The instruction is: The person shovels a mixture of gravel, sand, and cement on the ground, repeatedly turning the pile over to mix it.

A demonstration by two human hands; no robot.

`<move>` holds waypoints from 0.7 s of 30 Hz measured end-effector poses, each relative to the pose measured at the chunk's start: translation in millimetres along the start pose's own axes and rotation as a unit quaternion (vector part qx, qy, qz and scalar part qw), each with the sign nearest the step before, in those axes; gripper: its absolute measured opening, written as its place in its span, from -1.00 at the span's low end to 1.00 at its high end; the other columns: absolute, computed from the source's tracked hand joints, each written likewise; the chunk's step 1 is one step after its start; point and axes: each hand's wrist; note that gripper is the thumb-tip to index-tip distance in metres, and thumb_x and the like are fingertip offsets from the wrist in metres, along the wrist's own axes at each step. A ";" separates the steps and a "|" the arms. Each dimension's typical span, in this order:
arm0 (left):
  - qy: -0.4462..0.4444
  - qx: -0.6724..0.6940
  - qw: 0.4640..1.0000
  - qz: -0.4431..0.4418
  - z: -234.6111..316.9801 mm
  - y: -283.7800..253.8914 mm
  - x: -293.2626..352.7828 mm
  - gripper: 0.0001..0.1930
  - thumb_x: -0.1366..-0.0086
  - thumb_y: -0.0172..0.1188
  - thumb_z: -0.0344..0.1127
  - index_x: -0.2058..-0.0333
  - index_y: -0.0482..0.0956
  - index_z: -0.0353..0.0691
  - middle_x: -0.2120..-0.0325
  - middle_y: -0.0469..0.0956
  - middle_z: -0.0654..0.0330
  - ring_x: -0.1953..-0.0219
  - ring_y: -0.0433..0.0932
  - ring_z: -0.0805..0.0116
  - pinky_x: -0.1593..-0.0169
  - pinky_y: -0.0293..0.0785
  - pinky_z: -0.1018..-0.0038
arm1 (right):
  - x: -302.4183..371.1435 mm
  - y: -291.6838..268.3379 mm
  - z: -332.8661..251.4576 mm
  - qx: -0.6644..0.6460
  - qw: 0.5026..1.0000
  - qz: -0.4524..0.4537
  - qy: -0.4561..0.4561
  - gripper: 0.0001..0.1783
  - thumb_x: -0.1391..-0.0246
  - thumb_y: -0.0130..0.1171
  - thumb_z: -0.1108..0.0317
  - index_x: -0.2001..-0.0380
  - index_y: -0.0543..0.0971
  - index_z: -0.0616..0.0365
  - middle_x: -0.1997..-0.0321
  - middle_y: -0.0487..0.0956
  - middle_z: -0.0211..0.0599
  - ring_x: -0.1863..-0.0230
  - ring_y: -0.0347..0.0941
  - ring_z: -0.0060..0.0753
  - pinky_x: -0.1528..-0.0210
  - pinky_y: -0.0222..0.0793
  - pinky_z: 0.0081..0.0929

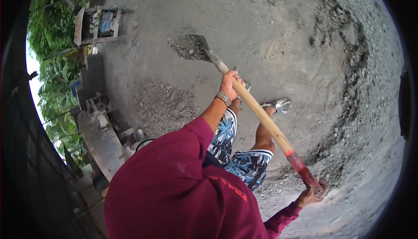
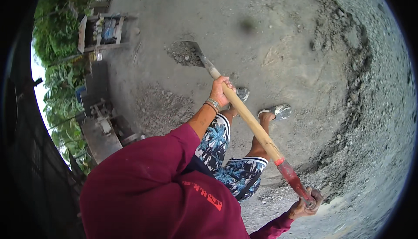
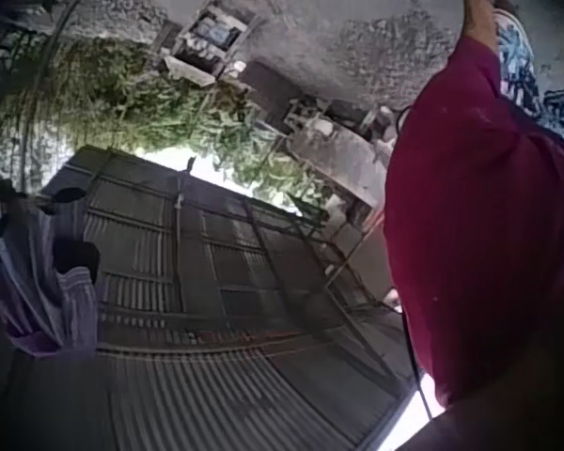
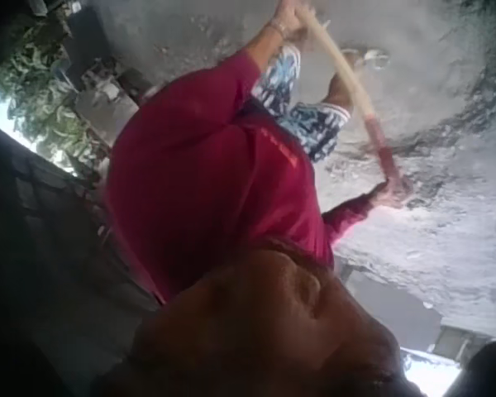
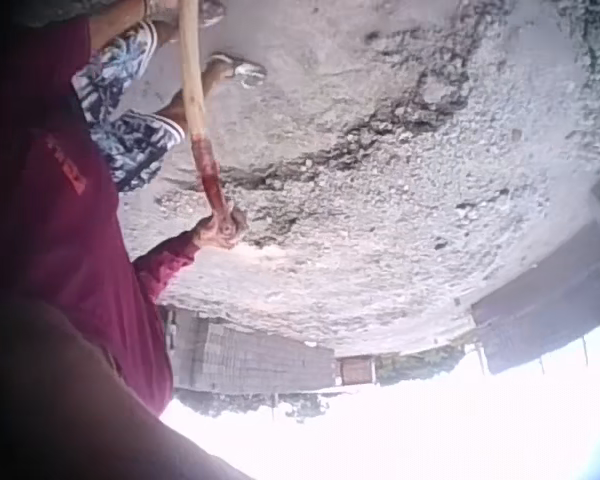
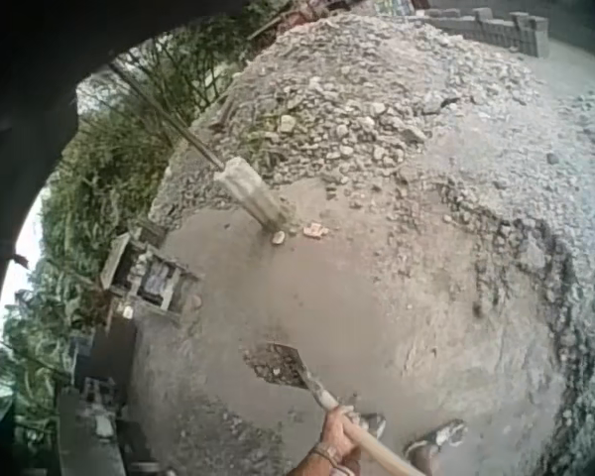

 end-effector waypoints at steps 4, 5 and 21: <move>0.064 0.068 0.985 0.143 97.5 -155.4 60.8 -0.81 -0.01 0.13 -0.29 0.65 0.28 -0.05 0.75 0.24 0.32 0.69 0.25 0.38 0.53 0.28 0.37 | 35.8 114.2 -98.2 -0.080 0.924 -0.261 -0.269 -0.76 0.08 0.22 0.29 0.54 0.41 0.21 0.59 0.38 -0.30 0.55 0.31 -0.33 0.43 0.28 -0.32; 0.084 0.057 0.982 0.157 122.2 -187.2 69.5 -0.82 0.00 0.11 -0.27 0.65 0.28 -0.04 0.75 0.22 0.32 0.70 0.24 0.39 0.54 0.27 0.38 | 49.8 139.6 -113.5 -0.105 0.881 -0.335 -0.316 -0.76 0.08 0.19 0.27 0.54 0.41 0.21 0.60 0.38 -0.28 0.57 0.31 -0.31 0.46 0.27 -0.34; -0.025 0.039 0.998 0.053 89.4 -72.8 58.9 -0.73 -0.04 0.19 -0.18 0.62 0.28 -0.09 0.72 0.30 0.25 0.66 0.32 0.34 0.52 0.33 0.37 | 133.9 122.1 -163.2 -0.153 0.889 -0.265 0.341 -0.61 0.11 0.18 0.23 0.31 0.52 0.39 0.70 0.45 -0.34 0.73 0.36 -0.50 0.67 0.28 -0.60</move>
Point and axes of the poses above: each hand's wrist, its own x-axis away from the middle knuckle, its own y-axis out of the palm, z = x × y
